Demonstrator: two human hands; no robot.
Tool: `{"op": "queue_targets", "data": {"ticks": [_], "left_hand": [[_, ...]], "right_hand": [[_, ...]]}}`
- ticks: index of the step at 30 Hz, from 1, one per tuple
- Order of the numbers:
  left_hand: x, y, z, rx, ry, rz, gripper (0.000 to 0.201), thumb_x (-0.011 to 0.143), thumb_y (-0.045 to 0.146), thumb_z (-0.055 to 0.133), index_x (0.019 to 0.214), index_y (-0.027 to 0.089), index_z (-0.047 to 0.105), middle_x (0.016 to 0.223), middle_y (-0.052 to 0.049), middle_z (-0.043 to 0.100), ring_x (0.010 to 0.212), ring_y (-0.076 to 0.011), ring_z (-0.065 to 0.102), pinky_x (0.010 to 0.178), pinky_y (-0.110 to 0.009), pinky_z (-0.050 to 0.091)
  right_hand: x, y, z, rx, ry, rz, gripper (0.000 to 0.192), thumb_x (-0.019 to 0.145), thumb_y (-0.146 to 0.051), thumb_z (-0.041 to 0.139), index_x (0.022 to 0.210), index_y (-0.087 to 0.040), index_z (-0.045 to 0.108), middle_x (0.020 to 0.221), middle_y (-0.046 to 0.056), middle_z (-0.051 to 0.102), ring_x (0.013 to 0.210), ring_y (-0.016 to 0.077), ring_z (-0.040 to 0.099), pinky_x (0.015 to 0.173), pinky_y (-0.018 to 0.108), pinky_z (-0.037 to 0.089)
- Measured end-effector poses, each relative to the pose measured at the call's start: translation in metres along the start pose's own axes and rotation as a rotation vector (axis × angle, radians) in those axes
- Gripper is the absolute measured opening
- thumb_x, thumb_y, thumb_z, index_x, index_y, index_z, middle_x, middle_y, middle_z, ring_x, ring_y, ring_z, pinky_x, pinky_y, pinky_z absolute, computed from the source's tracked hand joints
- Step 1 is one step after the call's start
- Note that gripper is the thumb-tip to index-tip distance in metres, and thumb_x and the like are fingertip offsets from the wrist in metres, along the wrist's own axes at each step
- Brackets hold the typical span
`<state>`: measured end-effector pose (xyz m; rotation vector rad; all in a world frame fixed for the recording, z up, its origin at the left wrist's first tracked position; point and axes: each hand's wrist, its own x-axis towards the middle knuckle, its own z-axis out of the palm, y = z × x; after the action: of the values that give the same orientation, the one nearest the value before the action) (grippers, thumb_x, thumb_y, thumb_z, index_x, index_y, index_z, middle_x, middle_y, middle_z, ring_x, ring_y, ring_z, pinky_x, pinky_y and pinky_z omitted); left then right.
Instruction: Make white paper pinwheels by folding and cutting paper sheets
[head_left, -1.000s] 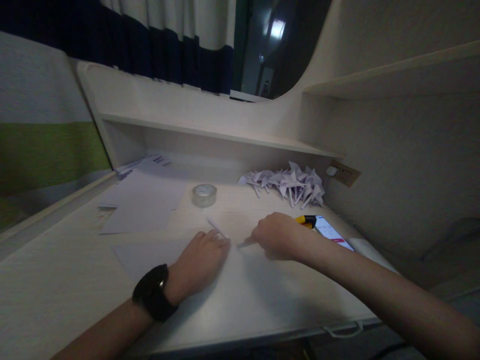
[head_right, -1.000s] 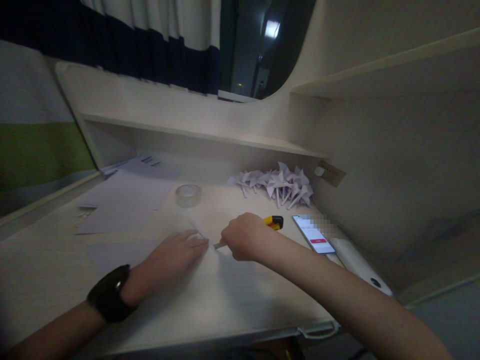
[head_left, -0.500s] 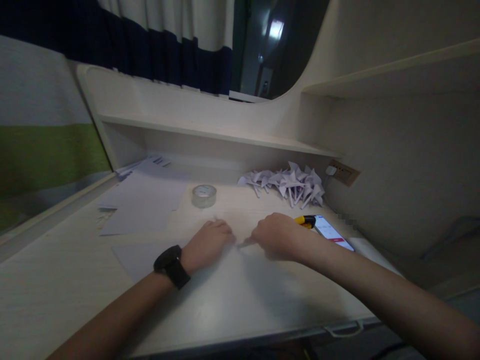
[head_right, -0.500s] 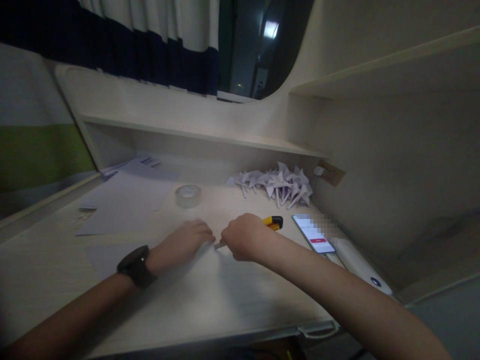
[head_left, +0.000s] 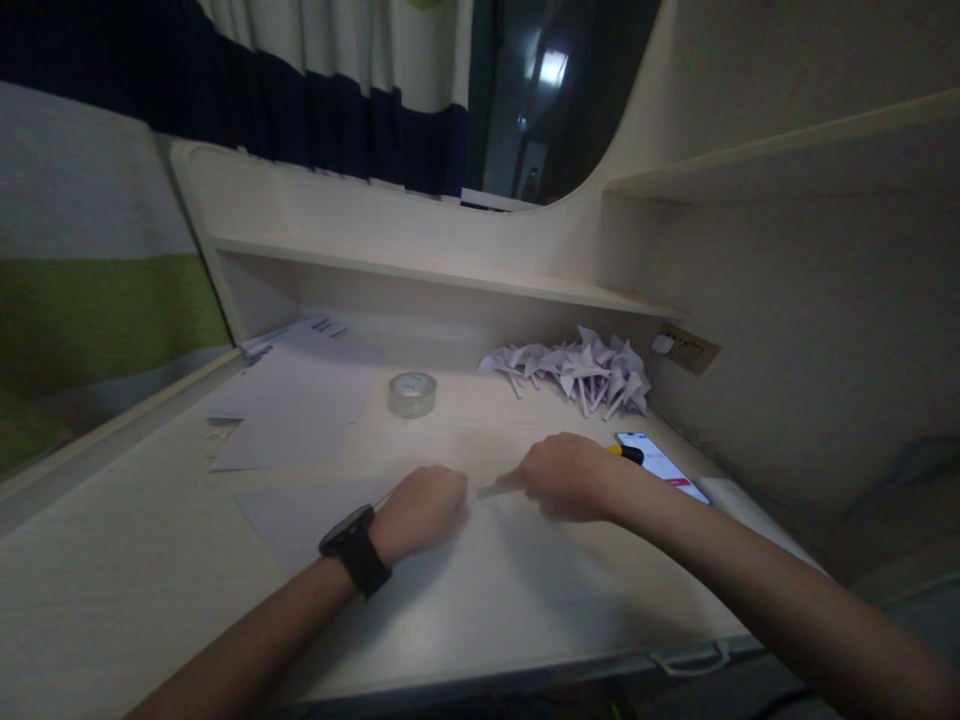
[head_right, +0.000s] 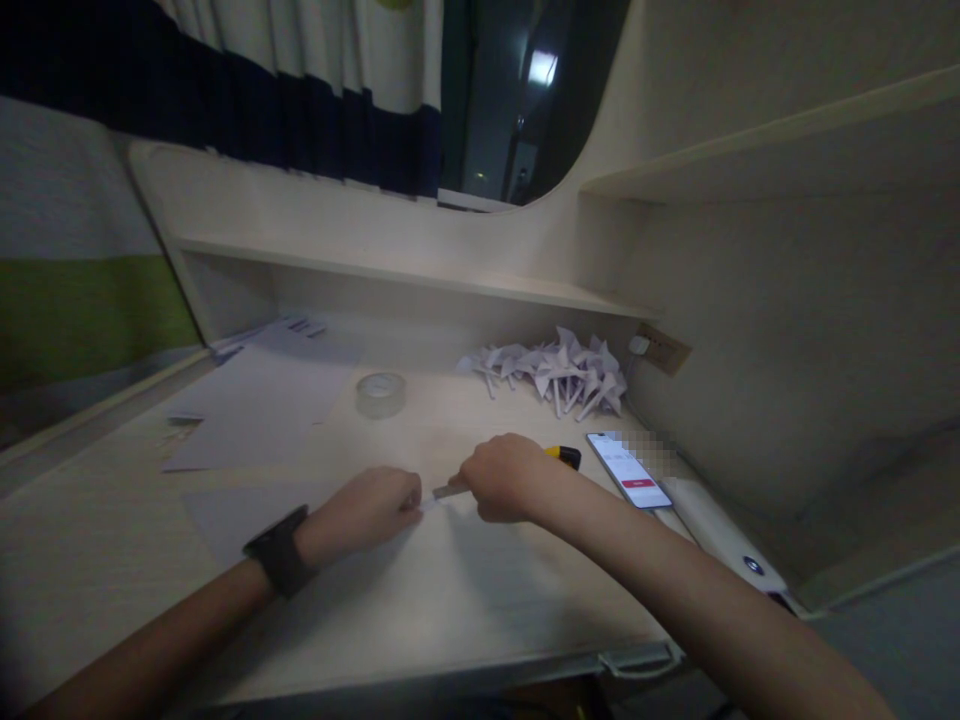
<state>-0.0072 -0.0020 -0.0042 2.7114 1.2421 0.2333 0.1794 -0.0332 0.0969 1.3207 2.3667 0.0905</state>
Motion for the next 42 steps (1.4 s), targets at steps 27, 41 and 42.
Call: {"op": "queue_targets", "data": {"ticks": [27, 41, 42], "left_hand": [[0.009, -0.024, -0.002, -0.677, 0.427, 0.144, 0.021, 0.086, 0.022, 0.06, 0.103, 0.022, 0.072, 0.097, -0.004, 0.072, 0.088, -0.0168, 0.065, 0.079, -0.029, 0.048], [0.011, -0.022, -0.008, -1.191, 0.346, -0.145, 0.031, 0.08, 0.035, 0.064, 0.102, 0.015, 0.071, 0.092, -0.008, 0.069, 0.066, -0.0157, 0.063, 0.049, -0.024, 0.048], [0.011, -0.023, -0.009, -1.201, 0.354, -0.15, 0.031, 0.08, 0.035, 0.065, 0.103, 0.015, 0.071, 0.09, -0.008, 0.069, 0.067, -0.0156, 0.062, 0.05, -0.023, 0.048]], "right_hand": [[0.052, 0.064, 0.148, 0.304, 0.591, 0.258, 0.053, 0.09, -0.01, 0.047, 0.137, -0.035, 0.048, 0.091, 0.006, 0.053, 0.084, 0.0191, 0.05, 0.077, 0.029, 0.035], [0.028, 0.02, 0.108, 0.345, 0.911, 0.197, 0.048, 0.098, -0.026, 0.036, 0.146, -0.026, 0.031, 0.098, 0.007, 0.052, 0.074, 0.0154, 0.054, 0.064, 0.025, 0.043], [0.027, 0.014, 0.106, 0.331, 0.923, 0.172, 0.048, 0.098, -0.026, 0.036, 0.146, -0.026, 0.03, 0.097, 0.007, 0.052, 0.073, 0.0153, 0.054, 0.063, 0.025, 0.044]]}}
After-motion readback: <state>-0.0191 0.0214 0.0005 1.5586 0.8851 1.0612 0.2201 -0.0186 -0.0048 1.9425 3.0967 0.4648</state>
